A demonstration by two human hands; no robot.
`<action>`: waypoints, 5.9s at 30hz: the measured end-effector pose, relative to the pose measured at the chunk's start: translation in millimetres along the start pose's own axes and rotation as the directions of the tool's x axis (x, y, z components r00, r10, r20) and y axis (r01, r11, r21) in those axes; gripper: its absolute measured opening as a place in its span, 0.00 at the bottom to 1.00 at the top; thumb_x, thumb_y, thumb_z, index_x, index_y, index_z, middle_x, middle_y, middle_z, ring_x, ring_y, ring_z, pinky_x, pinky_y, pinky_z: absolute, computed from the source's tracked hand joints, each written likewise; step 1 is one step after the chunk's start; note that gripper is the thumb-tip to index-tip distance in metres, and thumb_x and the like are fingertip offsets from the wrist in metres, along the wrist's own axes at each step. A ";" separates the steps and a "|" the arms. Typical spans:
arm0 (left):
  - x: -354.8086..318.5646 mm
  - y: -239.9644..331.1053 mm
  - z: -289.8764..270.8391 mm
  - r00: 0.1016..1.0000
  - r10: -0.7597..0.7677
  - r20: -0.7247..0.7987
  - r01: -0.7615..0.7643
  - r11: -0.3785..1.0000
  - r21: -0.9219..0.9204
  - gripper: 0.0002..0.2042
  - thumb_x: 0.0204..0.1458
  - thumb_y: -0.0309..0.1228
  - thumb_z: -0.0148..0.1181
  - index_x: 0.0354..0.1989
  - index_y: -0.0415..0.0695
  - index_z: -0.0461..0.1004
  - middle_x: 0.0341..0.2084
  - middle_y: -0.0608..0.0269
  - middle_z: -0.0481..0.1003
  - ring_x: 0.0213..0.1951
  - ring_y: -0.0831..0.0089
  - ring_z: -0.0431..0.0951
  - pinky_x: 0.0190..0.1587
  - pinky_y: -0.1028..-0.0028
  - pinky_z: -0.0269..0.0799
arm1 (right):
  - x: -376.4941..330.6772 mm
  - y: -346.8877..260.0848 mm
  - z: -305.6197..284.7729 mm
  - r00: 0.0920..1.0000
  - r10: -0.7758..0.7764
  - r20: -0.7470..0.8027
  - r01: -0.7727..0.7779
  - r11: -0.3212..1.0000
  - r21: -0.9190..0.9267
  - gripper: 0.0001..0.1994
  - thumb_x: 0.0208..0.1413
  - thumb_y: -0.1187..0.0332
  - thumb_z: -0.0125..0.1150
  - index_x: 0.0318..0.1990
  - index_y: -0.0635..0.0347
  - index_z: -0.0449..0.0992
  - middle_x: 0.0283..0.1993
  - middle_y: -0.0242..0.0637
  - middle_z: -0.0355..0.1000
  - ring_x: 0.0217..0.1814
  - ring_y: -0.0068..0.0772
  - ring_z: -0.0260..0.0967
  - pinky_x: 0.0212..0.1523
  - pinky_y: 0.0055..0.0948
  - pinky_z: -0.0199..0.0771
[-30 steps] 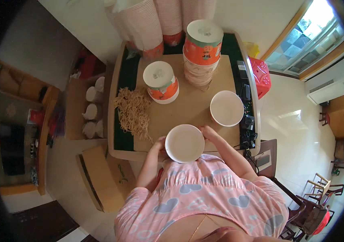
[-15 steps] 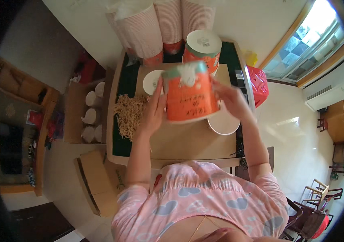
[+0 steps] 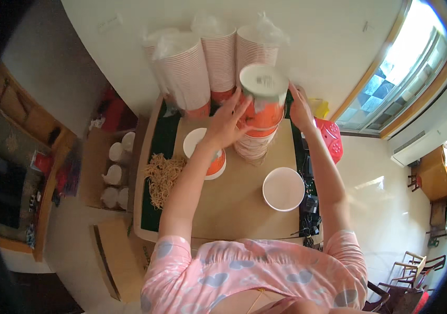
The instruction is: Placing shredded decorative paper into small paper bowls for packaging.
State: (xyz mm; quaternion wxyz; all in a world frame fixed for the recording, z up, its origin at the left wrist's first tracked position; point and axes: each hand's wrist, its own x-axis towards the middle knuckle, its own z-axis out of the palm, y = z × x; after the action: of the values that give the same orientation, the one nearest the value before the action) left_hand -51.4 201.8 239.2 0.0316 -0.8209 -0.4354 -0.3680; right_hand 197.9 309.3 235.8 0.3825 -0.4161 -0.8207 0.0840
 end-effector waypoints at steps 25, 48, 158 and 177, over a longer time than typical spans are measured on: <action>-338.5 32.8 29.6 0.495 -0.869 -0.003 0.868 0.495 -0.050 0.10 0.50 0.25 0.53 0.41 0.43 0.71 0.32 0.58 0.71 0.31 0.68 0.74 0.32 0.71 0.70 | -189.9 26.4 1.0 0.641 0.580 0.503 -0.495 0.813 -0.307 0.26 0.44 0.69 0.59 0.54 0.53 0.64 0.49 0.51 0.67 0.53 0.50 0.64 0.51 0.41 0.65; -309.4 -63.6 2.9 0.183 -0.977 -0.108 0.874 0.111 0.474 0.07 0.51 0.33 0.55 0.34 0.44 0.73 0.31 0.58 0.74 0.34 0.61 0.74 0.36 0.65 0.71 | -266.0 -77.1 74.4 0.616 0.564 0.549 -0.583 0.796 -0.164 0.27 0.48 0.59 0.59 0.57 0.48 0.58 0.31 0.48 0.73 0.34 0.52 0.72 0.35 0.45 0.71; -203.6 122.5 68.5 0.643 -0.636 0.427 0.764 0.493 -0.416 0.12 0.49 0.21 0.53 0.43 0.34 0.70 0.32 0.54 0.77 0.34 0.70 0.78 0.37 0.72 0.74 | -275.6 -137.5 98.0 0.829 0.536 0.157 -0.552 0.741 0.384 0.06 0.46 0.73 0.61 0.32 0.63 0.73 0.32 0.42 0.72 0.34 0.38 0.73 0.33 0.31 0.72; -223.4 99.6 145.8 0.578 -0.705 0.411 0.811 0.439 -0.388 0.05 0.52 0.26 0.49 0.31 0.40 0.72 0.22 0.56 0.75 0.21 0.66 0.76 0.27 0.68 0.72 | -284.6 -121.3 74.7 0.738 0.593 0.321 -0.674 0.662 0.329 0.08 0.50 0.76 0.57 0.38 0.62 0.69 0.20 0.36 0.68 0.22 0.19 0.64 0.23 0.23 0.66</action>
State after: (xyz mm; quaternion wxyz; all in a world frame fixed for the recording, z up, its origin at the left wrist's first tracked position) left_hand 28.0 39.9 18.8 -0.4102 -0.5399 -0.6357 -0.3690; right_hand 173.5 32.5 80.6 0.3313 -0.5731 -0.6161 0.4269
